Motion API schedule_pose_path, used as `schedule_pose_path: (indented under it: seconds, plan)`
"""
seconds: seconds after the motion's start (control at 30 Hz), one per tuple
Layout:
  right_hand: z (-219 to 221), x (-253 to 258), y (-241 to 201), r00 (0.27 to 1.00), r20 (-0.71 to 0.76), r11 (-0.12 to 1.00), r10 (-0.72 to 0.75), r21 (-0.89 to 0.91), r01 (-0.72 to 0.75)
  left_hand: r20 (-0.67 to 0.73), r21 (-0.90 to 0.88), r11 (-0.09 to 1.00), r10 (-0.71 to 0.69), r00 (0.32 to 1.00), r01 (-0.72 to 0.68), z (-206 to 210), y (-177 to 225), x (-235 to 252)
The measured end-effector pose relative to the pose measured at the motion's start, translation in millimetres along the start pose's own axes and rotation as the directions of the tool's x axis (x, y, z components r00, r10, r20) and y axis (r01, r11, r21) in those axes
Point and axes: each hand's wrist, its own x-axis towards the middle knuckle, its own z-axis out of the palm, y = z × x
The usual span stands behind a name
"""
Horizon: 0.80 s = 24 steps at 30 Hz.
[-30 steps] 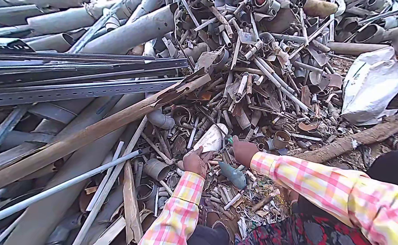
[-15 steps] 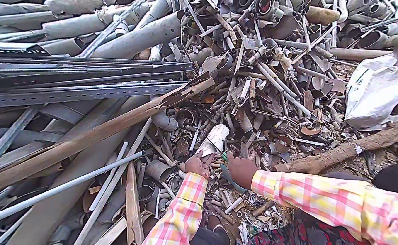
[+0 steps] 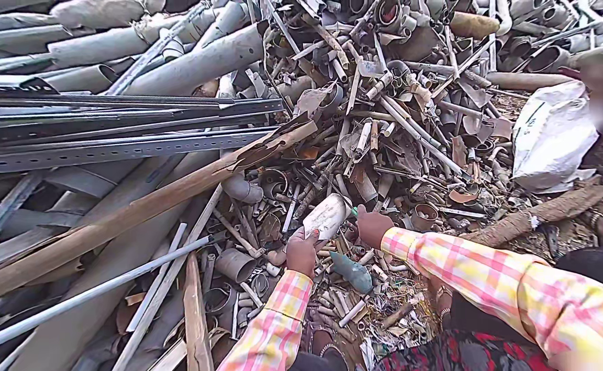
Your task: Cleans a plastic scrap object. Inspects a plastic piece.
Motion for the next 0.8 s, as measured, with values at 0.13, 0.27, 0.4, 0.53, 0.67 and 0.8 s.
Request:
schedule_pose_path:
  seconds: [0.13,0.27,0.4,0.53,0.67,0.8]
  plan:
    - [8,-39,-28,0.986,0.098,0.991,-0.135,-0.001,0.136,0.040,0.242,0.968,0.052,0.998,-0.061,-10,-8,12]
    - [0,-7,-7,0.998,0.048,0.999,-0.045,0.022,0.044,0.115,0.337,0.932,0.097,0.989,-0.131,-11,-9,12]
    - [7,-27,-19,0.993,0.100,0.998,-0.063,0.021,0.061,0.141,0.438,0.894,0.042,0.989,-0.101,-7,-13,11]
    - [11,-37,-23,0.982,0.114,0.989,-0.150,0.003,0.150,0.099,0.469,0.881,0.014,0.995,-0.059,-11,-11,16]
    - [-4,17,12,0.993,0.060,0.993,0.100,0.053,-0.103,0.165,0.361,0.920,0.095,0.982,-0.149,-5,-5,3]
    - [14,-10,-5,0.994,0.105,0.999,0.004,0.045,-0.009,0.074,0.493,0.861,0.098,0.992,-0.122,-16,3,16]
